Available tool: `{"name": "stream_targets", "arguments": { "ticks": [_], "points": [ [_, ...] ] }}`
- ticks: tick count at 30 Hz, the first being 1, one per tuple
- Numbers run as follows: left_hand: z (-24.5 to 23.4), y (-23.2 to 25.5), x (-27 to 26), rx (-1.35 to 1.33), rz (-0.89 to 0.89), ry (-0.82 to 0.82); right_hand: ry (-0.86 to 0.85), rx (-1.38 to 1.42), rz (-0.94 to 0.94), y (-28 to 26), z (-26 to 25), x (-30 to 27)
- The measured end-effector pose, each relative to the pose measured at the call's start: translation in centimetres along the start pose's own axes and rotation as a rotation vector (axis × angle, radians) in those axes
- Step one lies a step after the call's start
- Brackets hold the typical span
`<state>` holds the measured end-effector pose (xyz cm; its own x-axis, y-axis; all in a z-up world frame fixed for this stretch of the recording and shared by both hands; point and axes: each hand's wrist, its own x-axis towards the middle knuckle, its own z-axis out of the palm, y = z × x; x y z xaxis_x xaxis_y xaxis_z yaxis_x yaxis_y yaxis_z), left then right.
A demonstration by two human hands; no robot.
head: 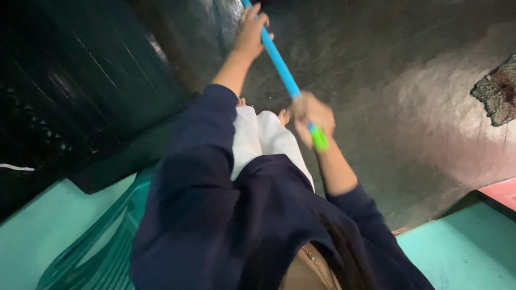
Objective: The person mops a tiled floor using a string mop with a blue handle. They move the mop back and forth across the floor, covering areas near a green plastic chair, a floral mat, and a red door.
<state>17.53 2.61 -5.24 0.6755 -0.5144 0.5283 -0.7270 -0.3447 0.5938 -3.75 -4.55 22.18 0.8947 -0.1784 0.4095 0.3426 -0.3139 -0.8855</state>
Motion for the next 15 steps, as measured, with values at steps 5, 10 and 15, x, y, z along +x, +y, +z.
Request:
{"name": "stream_targets", "arguments": {
  "ticks": [5, 10, 15],
  "points": [
    [2.1, -3.4, 2.0, -0.253, -0.340, -0.237, -0.077, 0.046, -0.109, 6.9, 0.1, 6.1],
    [3.1, -0.3, -1.2, -0.194, -0.396, -0.315, -0.017, 0.106, -0.025, 5.1, -1.8, 1.2],
    [0.0, 13.5, -7.9, -0.170, -0.120, -0.246, -0.036, 0.138, 0.088, -2.2, -7.2, -10.0]
  ]
}}
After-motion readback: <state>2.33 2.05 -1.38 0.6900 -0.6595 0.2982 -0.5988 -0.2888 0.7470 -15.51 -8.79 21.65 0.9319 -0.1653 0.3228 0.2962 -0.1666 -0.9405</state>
